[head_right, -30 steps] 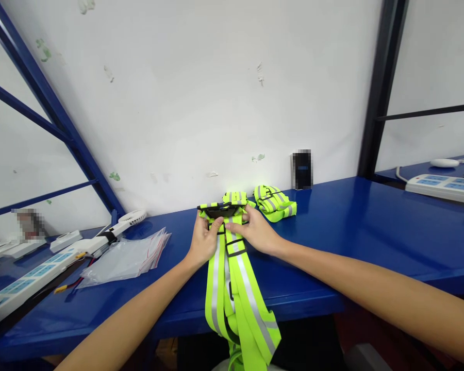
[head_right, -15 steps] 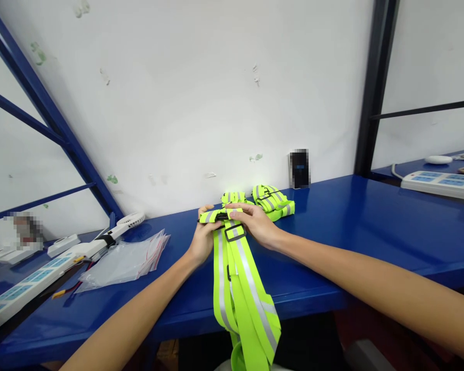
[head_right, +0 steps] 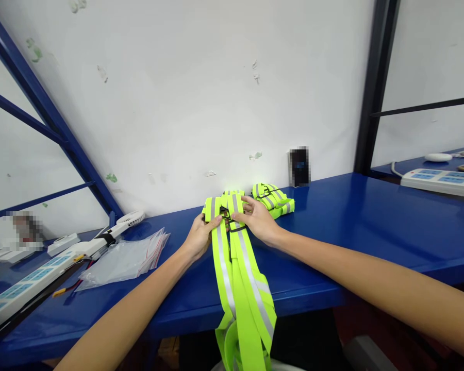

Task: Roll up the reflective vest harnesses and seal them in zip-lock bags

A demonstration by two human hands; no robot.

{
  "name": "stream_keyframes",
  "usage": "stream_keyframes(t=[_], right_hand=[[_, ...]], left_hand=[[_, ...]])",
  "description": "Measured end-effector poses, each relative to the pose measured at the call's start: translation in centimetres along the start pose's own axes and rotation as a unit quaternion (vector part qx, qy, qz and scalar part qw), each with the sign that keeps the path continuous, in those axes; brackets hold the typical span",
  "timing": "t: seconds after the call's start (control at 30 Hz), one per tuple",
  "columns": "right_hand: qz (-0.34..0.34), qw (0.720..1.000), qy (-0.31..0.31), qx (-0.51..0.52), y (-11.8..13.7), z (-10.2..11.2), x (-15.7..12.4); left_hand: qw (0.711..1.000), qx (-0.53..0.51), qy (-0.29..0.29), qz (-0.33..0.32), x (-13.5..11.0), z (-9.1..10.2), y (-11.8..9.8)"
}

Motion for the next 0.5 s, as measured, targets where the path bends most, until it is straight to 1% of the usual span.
stream_keyframes(t=[0.07,0.17,0.2,0.27,0.37,0.5], right_hand=[[0.021,0.999,0.023,-0.020,0.1,-0.1,-0.2],[0.080,0.994,0.054,-0.054,0.3,-0.2,-0.9],[0.084,0.993,0.060,-0.057,0.3,-0.3,-1.1],[0.058,0.995,0.071,-0.044,0.1,-0.4,-1.3],[-0.002,0.997,0.078,-0.005,-0.2,-0.8,-1.5],[-0.048,0.995,0.070,0.057,-0.4,-1.1,-1.4]], left_hand=[[0.999,0.013,-0.004,-0.030,0.2,0.4,-0.2],[0.994,0.062,0.007,-0.088,0.4,0.8,-1.0],[0.991,0.080,0.014,-0.106,0.4,0.9,-1.3],[0.987,0.101,0.028,-0.120,0.4,1.1,-1.7],[0.988,0.094,0.040,-0.113,0.4,1.1,-1.5],[0.990,0.075,0.033,-0.117,0.3,0.7,-0.9]])
Point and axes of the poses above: each hand's wrist, its own x-axis towards the middle knuckle, its own z-axis out of the back of the hand, y = z × x, the point moved 3 cm from there along x, towards the middle knuckle, and after that the axes turned 15 degrees about -y, right-handed, at the moved point
